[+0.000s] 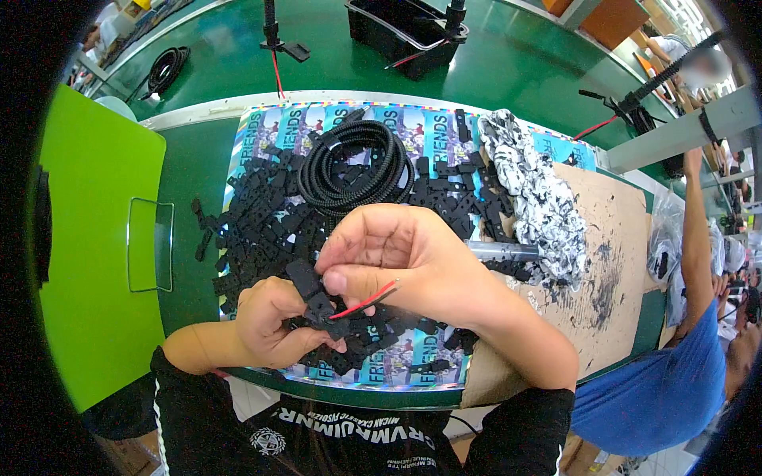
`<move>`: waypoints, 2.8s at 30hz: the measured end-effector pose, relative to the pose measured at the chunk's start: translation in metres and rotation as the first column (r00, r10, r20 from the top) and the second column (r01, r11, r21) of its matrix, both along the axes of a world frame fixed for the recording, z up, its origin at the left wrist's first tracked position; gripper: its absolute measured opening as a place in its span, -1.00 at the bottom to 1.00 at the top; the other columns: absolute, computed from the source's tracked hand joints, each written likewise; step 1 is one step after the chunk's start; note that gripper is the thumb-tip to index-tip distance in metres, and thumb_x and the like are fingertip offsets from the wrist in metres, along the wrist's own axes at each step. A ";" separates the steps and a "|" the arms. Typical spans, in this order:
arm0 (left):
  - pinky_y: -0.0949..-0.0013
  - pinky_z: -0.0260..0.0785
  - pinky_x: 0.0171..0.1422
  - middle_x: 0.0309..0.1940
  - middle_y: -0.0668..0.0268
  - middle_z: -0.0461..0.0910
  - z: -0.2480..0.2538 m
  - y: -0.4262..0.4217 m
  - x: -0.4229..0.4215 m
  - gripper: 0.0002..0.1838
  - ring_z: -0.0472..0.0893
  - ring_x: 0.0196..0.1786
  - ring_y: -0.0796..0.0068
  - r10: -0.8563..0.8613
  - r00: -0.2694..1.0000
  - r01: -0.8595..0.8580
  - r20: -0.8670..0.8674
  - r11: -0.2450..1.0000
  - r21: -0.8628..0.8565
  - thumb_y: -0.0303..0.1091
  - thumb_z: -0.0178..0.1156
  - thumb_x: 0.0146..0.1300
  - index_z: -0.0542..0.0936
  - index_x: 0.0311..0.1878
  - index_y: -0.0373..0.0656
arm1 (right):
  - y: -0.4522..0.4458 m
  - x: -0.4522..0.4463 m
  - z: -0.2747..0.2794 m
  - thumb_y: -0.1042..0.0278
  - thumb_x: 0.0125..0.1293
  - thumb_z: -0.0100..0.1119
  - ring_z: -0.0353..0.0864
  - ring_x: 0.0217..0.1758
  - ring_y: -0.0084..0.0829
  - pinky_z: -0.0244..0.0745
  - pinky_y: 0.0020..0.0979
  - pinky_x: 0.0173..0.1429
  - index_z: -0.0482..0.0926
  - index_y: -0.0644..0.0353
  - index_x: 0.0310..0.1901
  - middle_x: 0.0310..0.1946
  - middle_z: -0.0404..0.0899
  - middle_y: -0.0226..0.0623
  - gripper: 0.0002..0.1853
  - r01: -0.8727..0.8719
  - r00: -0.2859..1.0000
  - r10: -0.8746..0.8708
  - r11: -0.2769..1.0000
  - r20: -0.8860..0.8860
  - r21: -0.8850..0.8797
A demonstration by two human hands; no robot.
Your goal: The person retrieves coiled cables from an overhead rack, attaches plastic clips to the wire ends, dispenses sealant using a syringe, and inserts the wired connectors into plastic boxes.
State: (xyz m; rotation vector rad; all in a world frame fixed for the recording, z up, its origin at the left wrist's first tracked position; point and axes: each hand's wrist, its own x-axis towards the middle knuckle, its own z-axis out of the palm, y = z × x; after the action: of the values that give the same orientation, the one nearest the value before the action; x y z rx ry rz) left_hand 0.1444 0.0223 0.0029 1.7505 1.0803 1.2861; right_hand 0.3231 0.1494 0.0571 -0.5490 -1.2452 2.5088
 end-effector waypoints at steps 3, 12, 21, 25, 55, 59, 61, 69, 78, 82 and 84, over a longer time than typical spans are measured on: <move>0.55 0.41 -0.43 -0.54 0.33 0.66 -0.003 -0.007 0.000 -0.60 0.67 -0.49 0.51 0.094 0.995 -0.093 0.036 0.995 -0.032 -0.41 0.51 0.01 0.45 -0.20 -0.23 | 0.001 -0.004 -0.003 0.57 0.21 0.28 0.61 -0.22 -0.55 0.50 -0.51 -0.08 0.59 0.33 -0.15 -0.26 0.63 -0.24 -0.83 -0.031 1.000 0.031 0.999 0.004 0.038; 0.40 0.51 -0.56 -0.08 0.00 0.49 0.009 0.021 0.004 -0.74 0.62 -0.57 0.37 0.106 0.589 0.342 0.801 0.866 -0.366 -0.50 0.03 0.41 0.20 0.05 -0.23 | -0.015 -0.015 -0.037 0.58 0.24 0.28 0.43 0.08 -0.55 0.37 -0.47 0.15 0.58 0.31 0.04 0.13 0.33 -0.31 -0.69 0.139 0.982 -0.124 0.986 -0.145 0.095; 0.54 0.39 -0.25 -0.32 0.34 0.53 0.038 0.100 0.023 -0.81 0.54 -0.33 0.58 -0.163 0.648 0.485 0.744 0.841 -0.238 -0.39 0.15 0.36 0.36 -0.09 -0.21 | -0.007 0.015 0.010 0.40 0.43 0.08 0.58 -0.27 -0.50 0.51 -0.51 -0.22 0.54 0.40 -0.01 -0.16 0.42 -0.30 -0.76 0.592 0.784 -0.508 0.785 -0.357 0.183; 0.50 0.35 -0.34 -0.49 0.29 0.50 0.031 0.170 0.032 -0.88 0.50 -0.44 0.55 0.098 0.930 -0.042 0.354 0.986 -0.163 -0.42 0.08 0.37 0.35 -0.23 -0.22 | -0.002 0.041 0.047 0.26 0.51 -0.04 0.48 -0.23 -0.49 0.39 -0.43 -0.11 0.46 0.40 0.10 -0.29 0.47 -0.34 -0.65 0.768 0.591 -0.671 0.638 -0.447 0.059; 0.41 0.39 0.17 0.22 0.19 0.37 0.070 0.180 -0.028 -0.20 0.49 0.18 0.40 0.226 0.904 -0.198 0.364 0.974 -0.113 -0.55 -0.11 -0.01 0.20 0.45 -0.13 | 0.046 0.063 0.052 0.65 0.03 0.36 0.49 -0.39 -0.49 0.40 -0.51 -0.32 0.60 0.34 -0.22 -0.35 0.48 -0.26 -0.76 0.543 0.491 -0.689 -0.236 -0.533 0.806; 0.30 -0.05 0.56 0.44 0.04 0.16 0.117 0.118 -0.063 -0.07 0.17 0.50 0.24 0.075 0.814 0.015 0.576 0.989 -0.150 -0.39 -0.04 -0.15 0.11 0.47 -0.31 | 0.012 0.058 0.070 0.69 -0.03 0.39 0.51 -0.39 -0.47 0.40 -0.51 -0.33 0.64 0.31 -0.20 -0.34 0.49 -0.25 -0.71 0.424 0.586 -0.640 -0.282 -0.498 0.861; 0.31 -0.06 0.56 0.46 0.02 0.14 0.118 0.098 -0.086 -0.06 0.17 0.50 0.22 0.091 0.840 0.034 0.535 0.975 -0.220 -0.34 -0.02 -0.16 0.12 0.45 -0.39 | 0.002 0.053 0.069 0.71 -0.05 0.39 0.51 -0.40 -0.43 0.41 -0.49 -0.33 0.65 0.31 -0.21 -0.33 0.49 -0.23 -0.70 0.419 0.624 -0.624 -0.242 -0.471 0.875; 0.28 -0.07 0.53 0.42 0.02 0.19 0.099 0.103 -0.098 -0.13 0.16 0.48 0.28 -0.501 0.817 0.576 0.287 0.679 -0.455 0.00 0.11 0.17 0.19 0.40 -0.46 | -0.018 0.034 0.061 0.76 -0.19 0.43 0.51 -0.46 -0.26 0.37 -0.36 -0.49 0.63 0.35 -0.29 -0.29 0.49 -0.21 -0.67 0.230 0.822 -0.304 -0.598 -0.482 0.768; 0.34 0.08 0.47 0.41 0.08 0.17 0.109 0.085 -0.061 -0.03 0.25 0.42 0.29 -0.185 0.948 0.293 0.261 0.828 -0.477 -0.04 0.18 0.04 0.08 0.48 -0.32 | -0.036 0.038 0.082 0.65 -0.04 0.42 0.50 -0.46 -0.41 0.36 -0.49 -0.42 0.66 0.34 -0.26 -0.43 0.50 -0.24 -0.76 0.129 0.729 -0.659 -0.132 -0.184 0.983; 0.36 0.12 0.45 0.39 0.03 0.23 0.098 0.087 -0.052 -0.06 0.35 0.37 0.29 -0.073 0.936 0.232 0.343 0.863 -0.449 -0.18 0.16 0.00 0.10 0.45 -0.43 | -0.030 0.034 0.074 0.63 -0.05 0.44 0.47 -0.48 -0.46 0.34 -0.51 -0.43 0.66 0.36 -0.23 -0.44 0.49 -0.22 -0.72 0.063 0.773 -0.626 -0.092 -0.107 0.994; 0.36 0.13 0.45 0.36 0.01 0.28 0.095 0.087 -0.055 -0.08 0.37 0.35 0.30 -0.058 0.927 0.260 0.372 0.813 -0.521 -0.20 0.15 -0.01 0.13 0.42 -0.48 | -0.028 0.034 0.068 0.64 -0.05 0.43 0.47 -0.49 -0.44 0.34 -0.51 -0.43 0.66 0.37 -0.24 -0.44 0.49 -0.22 -0.73 0.118 0.760 -0.635 -0.078 -0.141 0.990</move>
State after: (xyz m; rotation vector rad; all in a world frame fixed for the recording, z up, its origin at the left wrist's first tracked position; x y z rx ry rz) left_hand 0.0899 0.1092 0.0981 1.0948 0.9557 0.9780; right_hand 0.3574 0.1211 0.1256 -0.8094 -2.1364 0.5023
